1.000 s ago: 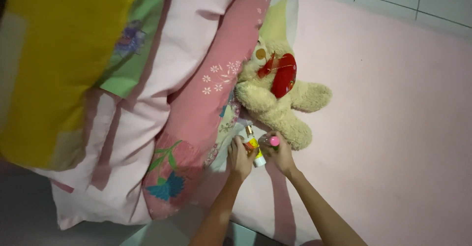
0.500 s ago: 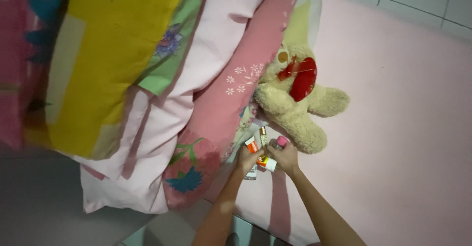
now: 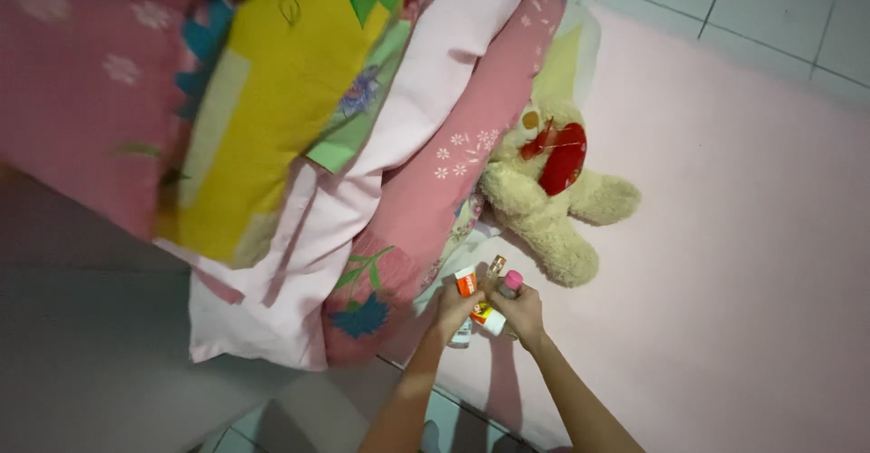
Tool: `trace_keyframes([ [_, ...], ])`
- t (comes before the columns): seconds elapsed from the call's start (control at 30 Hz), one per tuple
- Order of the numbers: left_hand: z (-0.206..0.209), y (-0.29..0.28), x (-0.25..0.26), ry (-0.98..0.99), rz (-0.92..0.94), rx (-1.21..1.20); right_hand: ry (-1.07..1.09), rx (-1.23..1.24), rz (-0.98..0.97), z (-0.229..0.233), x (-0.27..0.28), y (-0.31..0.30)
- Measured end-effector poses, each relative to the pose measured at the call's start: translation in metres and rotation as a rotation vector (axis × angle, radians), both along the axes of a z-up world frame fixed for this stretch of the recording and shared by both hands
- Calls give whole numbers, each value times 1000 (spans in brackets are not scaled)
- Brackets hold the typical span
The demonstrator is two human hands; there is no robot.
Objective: Organizing various makeup and skincare products on a vanity and bed.
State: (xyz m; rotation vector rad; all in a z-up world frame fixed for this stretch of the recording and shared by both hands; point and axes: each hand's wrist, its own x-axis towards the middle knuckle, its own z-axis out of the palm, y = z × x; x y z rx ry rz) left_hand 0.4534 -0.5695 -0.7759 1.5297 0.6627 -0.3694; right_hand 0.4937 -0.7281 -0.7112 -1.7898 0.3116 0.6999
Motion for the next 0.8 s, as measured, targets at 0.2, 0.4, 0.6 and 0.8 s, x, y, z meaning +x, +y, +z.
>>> trace_keyframes([
  [0.2, 149, 17, 3, -285, 4, -195, -135, 361, -69, 140, 1, 7],
  [0.4, 231, 13, -28, -321, 236, -275, -139, 48, 99, 257, 2, -3],
  [0.6, 434, 31, -53, -282, 442, -354, -268, 147, 189, 398, -10, 13],
  [0.8, 544, 53, -96, -324, 277, -304, -311, 423, 424, 510, -25, 34],
])
